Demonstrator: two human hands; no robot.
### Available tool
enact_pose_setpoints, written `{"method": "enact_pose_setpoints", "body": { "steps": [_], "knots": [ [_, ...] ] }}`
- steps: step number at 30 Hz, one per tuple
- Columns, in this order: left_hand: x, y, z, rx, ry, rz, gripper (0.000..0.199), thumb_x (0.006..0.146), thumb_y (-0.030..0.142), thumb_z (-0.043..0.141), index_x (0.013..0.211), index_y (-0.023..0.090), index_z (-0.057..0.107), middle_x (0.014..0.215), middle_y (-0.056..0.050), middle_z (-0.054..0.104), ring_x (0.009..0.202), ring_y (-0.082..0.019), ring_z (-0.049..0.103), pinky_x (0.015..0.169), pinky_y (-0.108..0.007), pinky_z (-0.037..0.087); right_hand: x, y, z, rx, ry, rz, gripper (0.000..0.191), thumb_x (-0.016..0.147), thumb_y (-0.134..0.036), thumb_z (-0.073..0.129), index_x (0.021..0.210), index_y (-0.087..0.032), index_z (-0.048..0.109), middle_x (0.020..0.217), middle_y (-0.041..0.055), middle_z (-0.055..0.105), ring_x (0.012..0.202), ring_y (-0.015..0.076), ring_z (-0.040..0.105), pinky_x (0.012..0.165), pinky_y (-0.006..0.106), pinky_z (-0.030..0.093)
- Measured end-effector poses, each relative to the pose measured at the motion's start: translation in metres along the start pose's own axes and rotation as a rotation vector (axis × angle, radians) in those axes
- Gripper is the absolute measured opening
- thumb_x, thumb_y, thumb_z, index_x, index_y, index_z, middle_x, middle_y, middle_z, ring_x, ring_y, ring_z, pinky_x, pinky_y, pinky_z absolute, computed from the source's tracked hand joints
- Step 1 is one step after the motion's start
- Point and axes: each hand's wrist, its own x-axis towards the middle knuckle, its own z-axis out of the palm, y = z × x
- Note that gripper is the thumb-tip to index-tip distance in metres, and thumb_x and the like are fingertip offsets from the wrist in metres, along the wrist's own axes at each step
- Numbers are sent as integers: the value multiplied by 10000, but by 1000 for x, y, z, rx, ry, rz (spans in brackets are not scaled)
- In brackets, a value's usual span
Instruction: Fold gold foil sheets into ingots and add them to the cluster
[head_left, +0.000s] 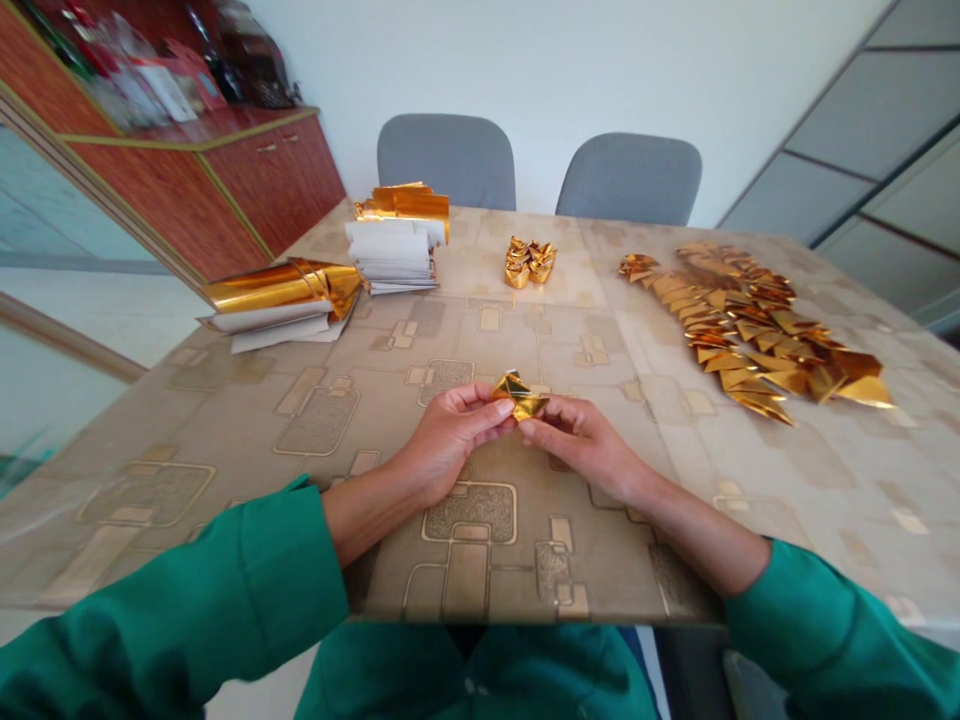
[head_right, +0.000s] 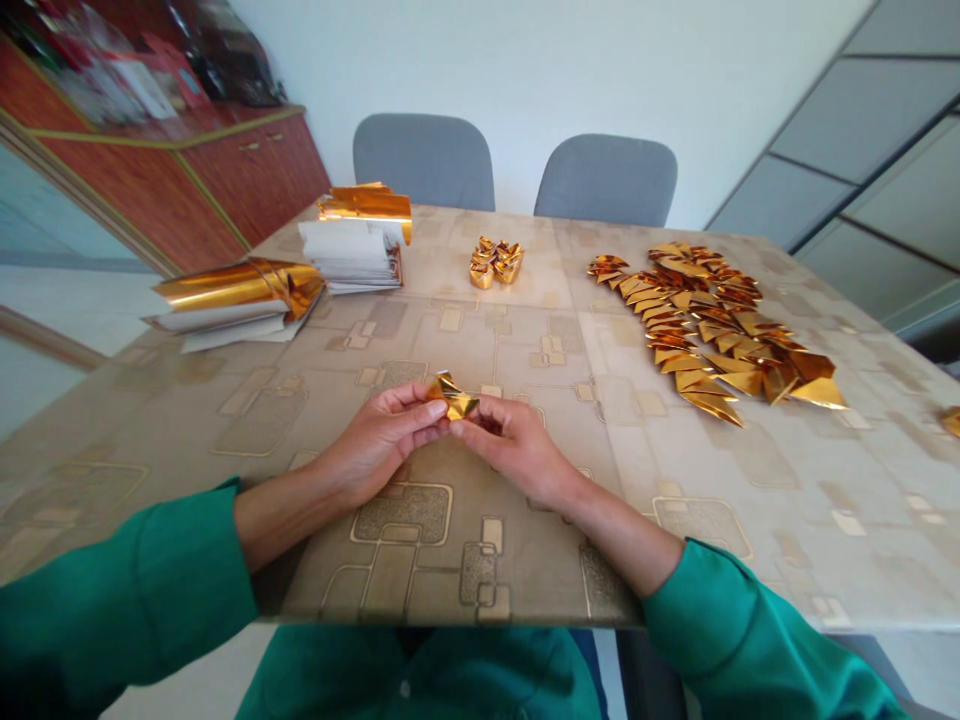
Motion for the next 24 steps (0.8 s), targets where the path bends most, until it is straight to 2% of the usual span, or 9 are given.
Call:
{"method": "enact_pose_setpoints", "body": {
  "steps": [7, 11, 16, 21, 24],
  "knots": [
    [-2, 1, 0, 30, -42, -38, 215, 686, 230, 826, 799, 117, 683, 756, -10, 694, 679, -88, 627, 726, -228, 503, -3, -1, 5, -64, 48, -25, 258, 895, -418, 585, 784, -186, 607, 651, -40, 452, 581, 102, 365, 555, 251, 291],
    [-2, 4, -1, -14, -50, -88, 182, 702, 209, 802, 813, 120, 688, 787, -29, 716, 682, -101, 649, 736, -237, 521, -3, -4, 3, -39, 27, -4, 324, 886, -498, 586, 786, -193, 628, 670, -26, 515, 604, 118, 430, 584, 259, 347],
    [0, 6, 1, -160, -30, -190, 73, 762, 121, 712, 832, 121, 693, 822, -66, 737, 704, -120, 674, 746, -248, 546, -2, -7, -2, -98, 91, -45, 479, 978, -544, 379, 748, -202, 622, 705, 21, 603, 685, 155, 543, 676, 292, 433],
    [1, 6, 2, -322, 40, -234, 72, 808, 70, 649, 773, 121, 686, 741, -37, 710, 676, -108, 669, 745, -255, 567, -4, -10, 2, -210, 164, -126, 235, 929, -408, 542, 799, -213, 569, 729, -8, 578, 669, 135, 512, 633, 267, 411],
    [1, 7, 2, -330, 35, -237, 68, 803, 71, 664, 763, 122, 683, 730, -29, 706, 663, -100, 668, 739, -249, 571, -5, -11, 4, -208, 169, -175, 174, 930, -337, 551, 811, -212, 570, 724, -18, 567, 662, 124, 500, 629, 264, 403]
  ]
}}
